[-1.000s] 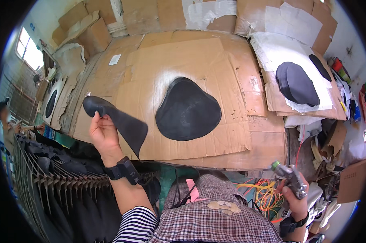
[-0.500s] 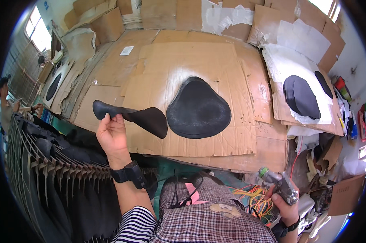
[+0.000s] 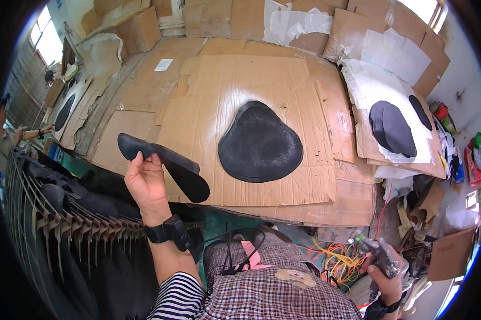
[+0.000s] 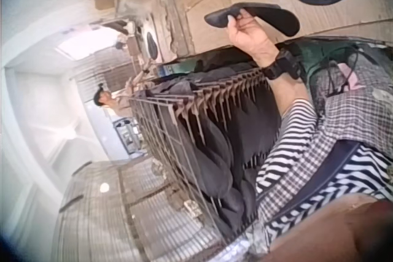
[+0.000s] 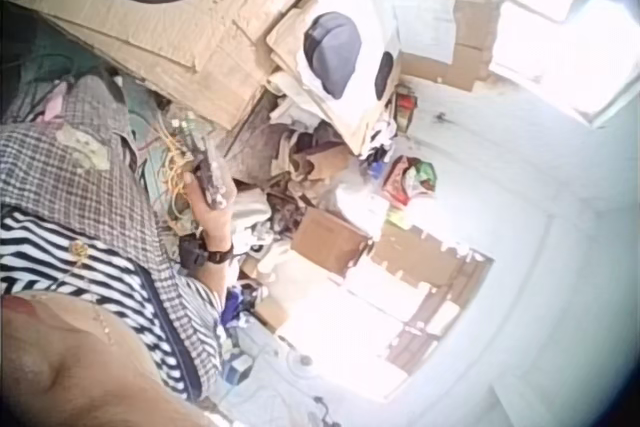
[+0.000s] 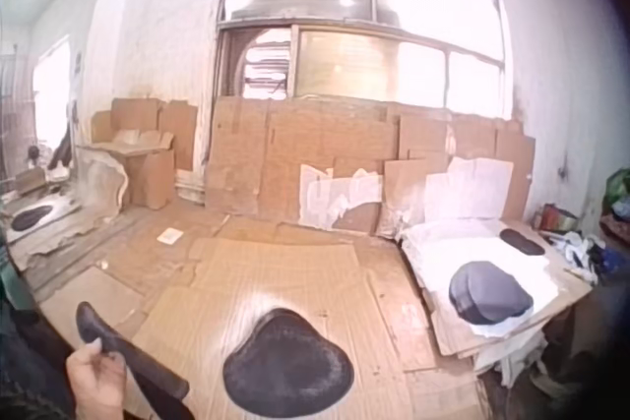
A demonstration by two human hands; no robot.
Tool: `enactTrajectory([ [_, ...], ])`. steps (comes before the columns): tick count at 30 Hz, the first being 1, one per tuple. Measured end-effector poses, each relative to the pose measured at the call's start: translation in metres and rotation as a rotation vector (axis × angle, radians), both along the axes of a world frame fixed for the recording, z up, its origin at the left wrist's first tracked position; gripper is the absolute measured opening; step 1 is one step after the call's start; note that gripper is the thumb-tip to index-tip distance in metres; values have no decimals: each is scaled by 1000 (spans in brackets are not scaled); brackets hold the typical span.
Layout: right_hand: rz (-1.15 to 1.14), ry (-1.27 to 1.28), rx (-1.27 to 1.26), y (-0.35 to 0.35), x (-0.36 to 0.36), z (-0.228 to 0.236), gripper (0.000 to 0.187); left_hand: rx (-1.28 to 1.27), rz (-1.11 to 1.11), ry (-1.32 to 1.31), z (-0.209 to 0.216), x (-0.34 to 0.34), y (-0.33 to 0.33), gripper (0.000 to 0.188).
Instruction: The person picks up black shoe insoles from a cardboard surface and places them onto a metal drying rack. They then pick up black shoe uppers and attach them to the insoles, stacking the assembled pairs on the rack. The process is repeated for multiple units.
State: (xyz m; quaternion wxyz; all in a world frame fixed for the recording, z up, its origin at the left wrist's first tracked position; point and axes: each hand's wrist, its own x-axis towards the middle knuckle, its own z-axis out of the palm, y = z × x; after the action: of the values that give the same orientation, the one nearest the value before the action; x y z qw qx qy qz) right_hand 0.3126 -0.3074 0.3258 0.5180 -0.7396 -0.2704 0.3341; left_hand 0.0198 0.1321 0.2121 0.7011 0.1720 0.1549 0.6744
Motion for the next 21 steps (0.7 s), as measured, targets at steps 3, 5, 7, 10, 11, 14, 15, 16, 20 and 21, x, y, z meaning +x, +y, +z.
enactTrajectory([
  [3,67,144,-13,15,-8,-1,57,39,-25,22,-3,1,1,20],
  [5,74,120,24,30,-6,-7,56,58,-54,22,-6,1,1,22],
  [7,27,84,107,49,-7,-10,57,57,-62,22,-3,3,1,24],
  [10,-162,19,241,66,-10,-12,60,30,-47,7,4,5,-2,27],
  [11,-151,45,224,65,-2,-13,64,31,-46,3,4,5,-3,27],
  [14,-126,34,174,64,11,-14,66,29,-45,0,1,1,-1,29],
  [15,-97,-9,181,63,12,-14,64,29,-44,-5,0,1,0,29],
  [16,-43,-6,118,59,13,-11,62,25,-45,1,-1,1,0,29],
  [20,96,-42,-36,40,26,-7,56,26,-46,18,-4,1,1,28],
  [21,80,-41,-13,46,24,-5,56,39,-54,29,-3,3,2,27],
])
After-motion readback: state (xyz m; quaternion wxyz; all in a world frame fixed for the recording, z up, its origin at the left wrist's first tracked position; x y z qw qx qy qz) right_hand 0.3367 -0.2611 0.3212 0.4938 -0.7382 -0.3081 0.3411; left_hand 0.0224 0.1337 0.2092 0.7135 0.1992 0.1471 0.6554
